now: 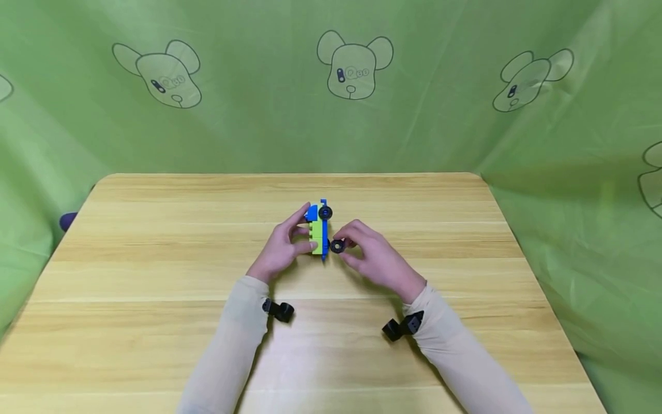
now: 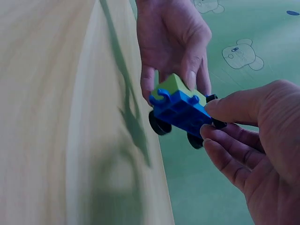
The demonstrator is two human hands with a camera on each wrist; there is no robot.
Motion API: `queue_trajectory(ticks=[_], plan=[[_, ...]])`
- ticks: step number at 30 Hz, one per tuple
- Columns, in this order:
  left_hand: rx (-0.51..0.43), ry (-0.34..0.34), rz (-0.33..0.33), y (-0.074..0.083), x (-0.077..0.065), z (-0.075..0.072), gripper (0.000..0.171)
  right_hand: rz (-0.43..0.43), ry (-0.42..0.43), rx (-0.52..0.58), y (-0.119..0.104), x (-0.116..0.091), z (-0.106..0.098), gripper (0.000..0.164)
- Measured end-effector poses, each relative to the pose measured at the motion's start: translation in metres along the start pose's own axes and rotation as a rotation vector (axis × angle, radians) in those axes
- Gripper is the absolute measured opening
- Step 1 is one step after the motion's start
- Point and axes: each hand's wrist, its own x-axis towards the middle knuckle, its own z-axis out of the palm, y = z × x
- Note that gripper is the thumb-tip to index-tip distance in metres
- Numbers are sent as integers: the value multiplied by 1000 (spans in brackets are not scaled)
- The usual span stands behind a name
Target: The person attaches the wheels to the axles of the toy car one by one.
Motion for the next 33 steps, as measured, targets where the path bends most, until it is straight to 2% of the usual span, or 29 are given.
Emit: queue_trajectory(ticks=[14, 22, 28, 33], plan=[[-41, -7, 40, -5, -1, 1, 89, -25, 21, 32, -4, 6, 15, 38], [-120, -1, 55, -6, -1, 1, 88, -38, 37, 57, -5, 7, 17, 37], [-247, -52, 55, -5, -3, 3, 87, -27, 47, 111, -6, 7, 19, 36], [-212, -68, 73, -7, -1, 5, 92, -29, 47, 151, -6, 8, 22, 36]])
